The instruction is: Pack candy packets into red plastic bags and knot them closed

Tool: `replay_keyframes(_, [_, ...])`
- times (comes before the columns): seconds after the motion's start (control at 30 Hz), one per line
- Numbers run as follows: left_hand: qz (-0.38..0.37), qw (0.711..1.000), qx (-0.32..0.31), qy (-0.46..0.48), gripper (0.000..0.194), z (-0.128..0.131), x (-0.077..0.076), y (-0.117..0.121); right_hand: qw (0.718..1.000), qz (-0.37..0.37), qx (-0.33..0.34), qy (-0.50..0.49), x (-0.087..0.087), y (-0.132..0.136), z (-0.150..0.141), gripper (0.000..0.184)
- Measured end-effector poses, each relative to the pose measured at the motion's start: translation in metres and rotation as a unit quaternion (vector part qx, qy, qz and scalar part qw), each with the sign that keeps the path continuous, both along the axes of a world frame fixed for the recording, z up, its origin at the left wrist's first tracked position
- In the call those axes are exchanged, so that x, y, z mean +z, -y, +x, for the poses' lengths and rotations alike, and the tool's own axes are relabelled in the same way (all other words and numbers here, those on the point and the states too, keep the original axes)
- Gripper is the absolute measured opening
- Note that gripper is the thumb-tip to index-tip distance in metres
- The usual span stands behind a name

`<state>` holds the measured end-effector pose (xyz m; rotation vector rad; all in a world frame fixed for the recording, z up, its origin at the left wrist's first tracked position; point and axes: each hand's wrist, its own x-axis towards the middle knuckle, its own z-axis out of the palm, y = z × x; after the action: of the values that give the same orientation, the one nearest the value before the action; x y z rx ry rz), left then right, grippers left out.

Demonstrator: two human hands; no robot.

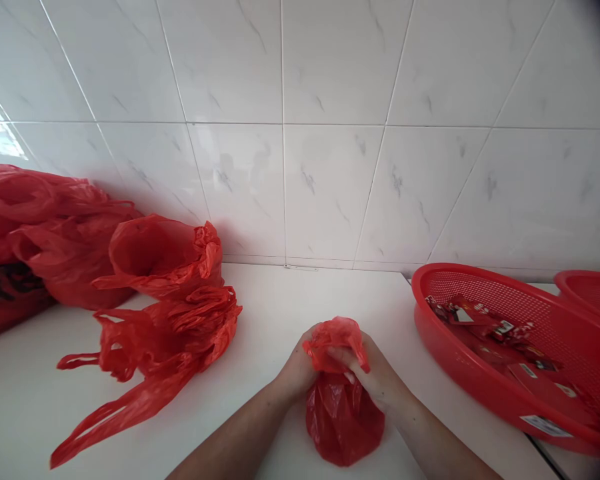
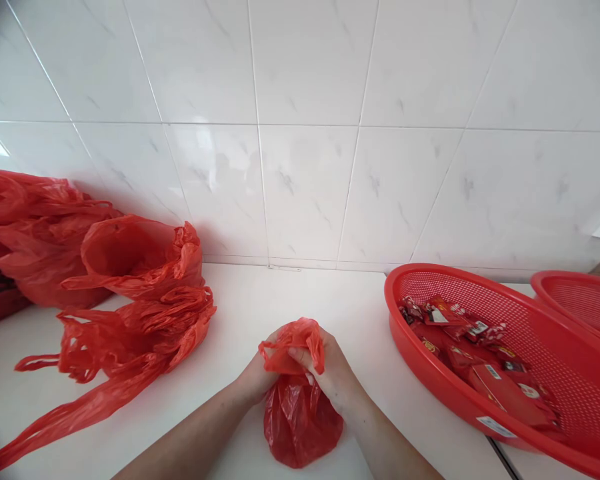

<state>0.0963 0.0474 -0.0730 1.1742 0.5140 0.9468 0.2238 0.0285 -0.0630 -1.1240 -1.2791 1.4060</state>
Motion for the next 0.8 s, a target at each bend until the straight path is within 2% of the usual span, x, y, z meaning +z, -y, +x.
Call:
replay_keyframes(0.13, [0.011, 1.000, -0.022, 0.010, 0.010, 0.001, -0.007, -0.001, 0.998, -0.019, -0.066, -0.014, -0.012, -0.006, -0.001, 0.023])
replay_keyframes(0.23, [0.002, 0.999, -0.018, 0.037, 0.040, 0.002, -0.012, -0.001, 0.997, -0.019, -0.079, 0.016, -0.016, -0.008, -0.002, 0.018])
replay_keyframes(0.27, [0.002, 0.999, -0.013, 0.038, 0.041, 0.002, -0.013, -0.001, 0.996, -0.017, -0.078, 0.034, -0.016, -0.007, -0.002, 0.016])
replay_keyframes(0.33, [0.001, 1.000, -0.007, 0.026, 0.031, 0.002, -0.014, 0.000, 0.996, -0.009, -0.066, 0.063, -0.015, -0.006, -0.003, 0.017])
replay_keyframes(0.47, [-0.029, 1.000, 0.002, -0.011, 0.057, 0.000, -0.015, 0.000, 1.000, 0.015, 0.004, 0.026, -0.011, -0.001, -0.003, 0.025])
replay_keyframes(0.57, [-0.069, 0.997, 0.013, 0.007, 0.054, -0.001, -0.017, -0.003, 0.997, 0.013, 0.053, -0.060, -0.008, 0.001, 0.001, 0.030])
replay_keyframes(0.67, [-0.106, 0.993, 0.024, 0.037, 0.044, -0.001, -0.018, -0.006, 0.992, 0.003, 0.060, -0.115, -0.008, 0.000, 0.005, 0.042])
replay_keyframes(0.8, [-0.149, 0.984, 0.077, 0.057, 0.026, 0.000, -0.018, -0.008, 0.999, -0.013, 0.021, -0.045, -0.013, -0.003, 0.005, 0.027])
